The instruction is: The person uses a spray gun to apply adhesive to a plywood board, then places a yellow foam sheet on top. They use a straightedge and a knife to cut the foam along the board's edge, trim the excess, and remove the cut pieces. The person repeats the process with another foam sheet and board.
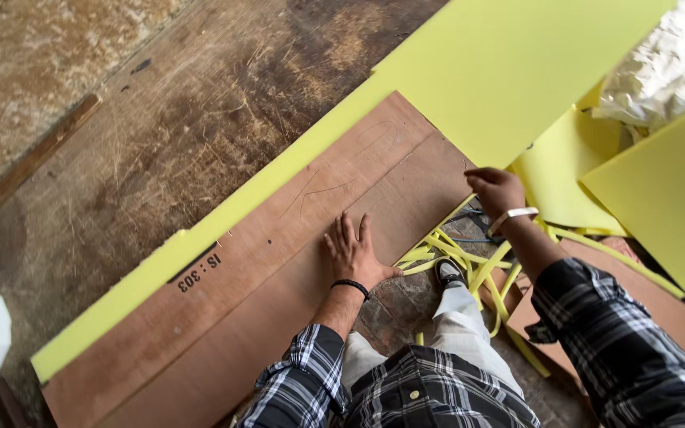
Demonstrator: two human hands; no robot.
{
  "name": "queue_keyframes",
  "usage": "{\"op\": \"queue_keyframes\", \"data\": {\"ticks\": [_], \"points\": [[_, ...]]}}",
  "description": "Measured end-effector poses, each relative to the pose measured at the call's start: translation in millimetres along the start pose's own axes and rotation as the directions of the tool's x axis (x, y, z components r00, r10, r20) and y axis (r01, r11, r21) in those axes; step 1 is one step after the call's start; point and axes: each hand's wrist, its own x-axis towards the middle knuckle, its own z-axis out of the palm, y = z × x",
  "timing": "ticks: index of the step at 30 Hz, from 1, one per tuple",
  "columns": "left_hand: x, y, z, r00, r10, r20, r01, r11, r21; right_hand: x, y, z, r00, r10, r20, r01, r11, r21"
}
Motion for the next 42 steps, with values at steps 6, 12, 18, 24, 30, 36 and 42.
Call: {"op": "queue_keyframes", "data": {"ticks": [6,12,18,24,30,36,42], "points": [[40.9,63.8,-8.9,0.976,-0.172,0.137,0.141,0.967,0.212,155.1,-18.6,4.4,0.929,-0.194,0.314,0.278,0.928,-0.249],[70.9,95.5,-0.9,0.927,-0.29,0.239,0.234,0.943,0.238,199.0,-21.8,34.4,0.853,-0.076,0.517,0.294,0.887,-0.355],[76.7,97.8,9.0,0.919,-0.324,0.225,0.277,0.936,0.217,201.2,-34.3,25.9,0.805,0.104,0.585,0.022,0.979,-0.204],[76.4,93.3,8.5,0.94,-0.262,0.217,0.216,0.952,0.216,216.0,-23.5,24.9,0.719,0.085,0.69,-0.163,0.986,0.048],[70.0,92.1,12.1,0.953,-0.24,0.187,0.202,0.959,0.197,213.0,-18.7,28.8,0.644,0.039,0.764,-0.268,0.947,0.178],[74.9,89.4,15.7,0.95,-0.246,0.19,0.205,0.955,0.212,199.7,-46.7,19.8,0.641,0.099,0.761,-0.25,0.964,0.085],[72.0,94.3,20.6,0.932,-0.283,0.225,0.245,0.952,0.183,181.3,-67.0,13.0,0.659,0.157,0.735,-0.258,0.966,0.025]]}}
